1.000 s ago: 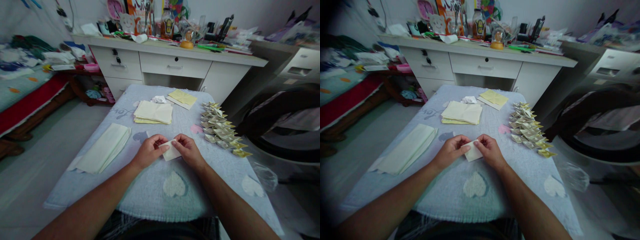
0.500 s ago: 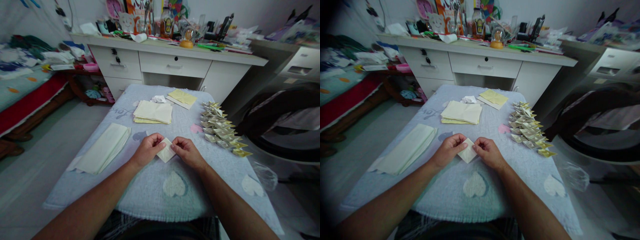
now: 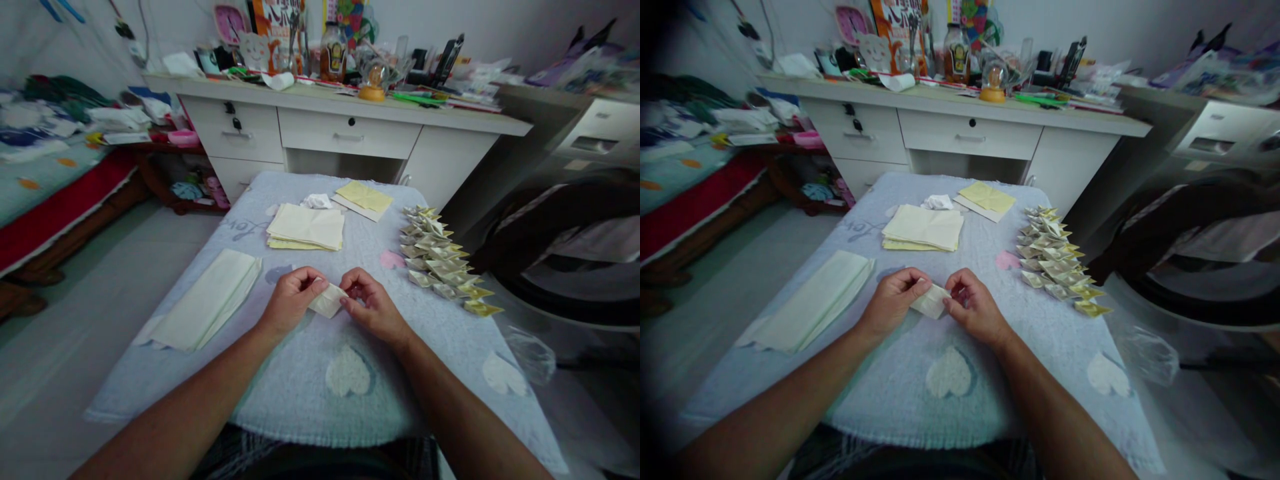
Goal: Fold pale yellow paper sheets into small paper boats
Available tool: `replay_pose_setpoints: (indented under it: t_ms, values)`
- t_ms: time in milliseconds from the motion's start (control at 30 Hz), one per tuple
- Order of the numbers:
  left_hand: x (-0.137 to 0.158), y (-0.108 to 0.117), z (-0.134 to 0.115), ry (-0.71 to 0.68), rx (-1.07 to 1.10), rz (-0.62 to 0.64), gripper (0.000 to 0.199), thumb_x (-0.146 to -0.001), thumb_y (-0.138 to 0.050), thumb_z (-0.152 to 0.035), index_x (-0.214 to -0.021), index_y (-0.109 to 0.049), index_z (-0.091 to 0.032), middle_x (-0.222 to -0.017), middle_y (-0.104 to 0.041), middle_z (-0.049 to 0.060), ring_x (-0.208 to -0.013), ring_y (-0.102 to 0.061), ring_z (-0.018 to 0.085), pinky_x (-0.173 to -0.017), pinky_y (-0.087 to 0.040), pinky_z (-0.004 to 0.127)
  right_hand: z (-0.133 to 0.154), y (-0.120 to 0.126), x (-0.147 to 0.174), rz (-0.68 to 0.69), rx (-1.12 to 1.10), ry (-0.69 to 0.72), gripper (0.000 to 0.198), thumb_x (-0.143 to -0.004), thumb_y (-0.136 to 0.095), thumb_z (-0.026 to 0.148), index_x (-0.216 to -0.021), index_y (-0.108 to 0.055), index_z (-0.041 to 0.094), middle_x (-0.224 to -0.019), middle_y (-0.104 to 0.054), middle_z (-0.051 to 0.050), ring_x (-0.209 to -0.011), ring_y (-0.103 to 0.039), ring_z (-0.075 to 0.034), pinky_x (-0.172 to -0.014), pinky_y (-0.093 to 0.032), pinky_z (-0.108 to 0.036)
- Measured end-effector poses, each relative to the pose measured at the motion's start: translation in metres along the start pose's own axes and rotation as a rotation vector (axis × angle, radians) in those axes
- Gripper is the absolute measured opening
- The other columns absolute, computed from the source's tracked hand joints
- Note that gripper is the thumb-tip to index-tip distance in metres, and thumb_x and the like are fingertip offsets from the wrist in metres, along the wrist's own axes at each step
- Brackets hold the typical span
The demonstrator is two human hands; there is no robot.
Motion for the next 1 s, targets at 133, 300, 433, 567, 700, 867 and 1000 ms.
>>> replay_pose_setpoints:
  t_ms: [133, 300, 433, 567, 700, 867, 1000]
  values:
    - [0.000, 0.001, -0.002, -0.036, -0.064, -0.028, 0.021, -0.079, -0.067, -0.035, -0.076, -0.064, -0.015, -0.065, -0.058, -0.002, -0.058, -0.050, 0.010, -0.054, -0.038, 0.020, 0.002, 0.002, -0.001, -0.019, 0.126, 0.091, 0.011, -0.082, -0.062, 0.027, -0.088, -0.055, 0.022, -0.090, -0.051, -0.002, -0.078, -0.050, -0.015, -0.068, -0.043, -0.026]
    - [0.002, 0.001, -0.003, -0.089, -0.170, -0.033, 0.019, -0.080, -0.065, -0.034, -0.076, -0.066, -0.015, -0.069, -0.062, -0.001, -0.062, -0.053, 0.011, -0.057, -0.040, 0.021, 0.008, 0.001, -0.002, -0.025, 0.193, 0.134, 0.006, -0.083, -0.060, 0.021, -0.088, -0.058, 0.021, -0.092, -0.049, -0.003, -0.079, -0.050, -0.014, -0.069, -0.043, -0.026]
    - [0.002, 0.001, -0.003, -0.093, -0.202, -0.045, 0.019, -0.079, -0.065, -0.034, -0.078, -0.067, -0.016, -0.070, -0.063, -0.001, -0.063, -0.054, 0.012, -0.057, -0.040, 0.021, 0.008, 0.001, -0.002, -0.046, 0.212, 0.137, 0.006, -0.082, -0.059, 0.018, -0.087, -0.057, 0.021, -0.091, -0.049, -0.002, -0.077, -0.050, -0.014, -0.066, -0.042, -0.026]
    - [0.003, 0.001, -0.002, -0.092, -0.219, -0.067, 0.019, -0.079, -0.066, -0.035, -0.082, -0.067, -0.016, -0.071, -0.063, -0.001, -0.062, -0.054, 0.011, -0.056, -0.040, 0.020, 0.006, 0.002, -0.002, -0.061, 0.231, 0.131, 0.007, -0.082, -0.059, 0.017, -0.086, -0.056, 0.021, -0.091, -0.049, -0.002, -0.077, -0.050, -0.014, -0.066, -0.042, -0.025]
    - [0.003, 0.002, 0.000, -0.123, -0.274, -0.091, 0.019, -0.078, -0.068, -0.034, -0.087, -0.067, -0.017, -0.069, -0.061, -0.002, -0.061, -0.053, 0.011, -0.056, -0.041, 0.020, 0.003, 0.002, -0.003, -0.064, 0.267, 0.105, 0.007, -0.080, -0.062, 0.016, -0.084, -0.057, 0.020, -0.089, -0.050, -0.002, -0.075, -0.049, -0.013, -0.064, -0.041, -0.025]
    - [0.005, 0.001, 0.001, -0.184, -0.334, -0.082, 0.018, -0.078, -0.068, -0.032, -0.090, -0.068, -0.018, -0.072, -0.064, -0.002, -0.062, -0.057, 0.011, -0.059, -0.044, 0.020, 0.000, 0.001, -0.003, -0.046, 0.272, 0.049, 0.011, -0.078, -0.065, 0.018, -0.085, -0.057, 0.020, -0.088, -0.049, -0.001, -0.074, -0.049, -0.013, -0.063, -0.040, -0.024]
    - [0.007, 0.000, -0.004, -0.247, -0.392, -0.070, 0.014, -0.079, -0.068, -0.030, -0.086, -0.068, -0.018, -0.074, -0.067, -0.001, -0.064, -0.059, 0.011, -0.061, -0.045, 0.020, -0.004, 0.000, -0.004, -0.035, 0.286, 0.010, 0.013, -0.077, -0.066, 0.019, -0.085, -0.056, 0.019, -0.087, -0.050, 0.000, -0.075, -0.049, -0.013, -0.064, -0.040, -0.025]
Point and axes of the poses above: each hand's wrist, its own x-axis away from the middle knuckle, its own y-axis out of the back of the hand, z = x × y, the point moved 3 cm from there along -x, towards the middle knuckle
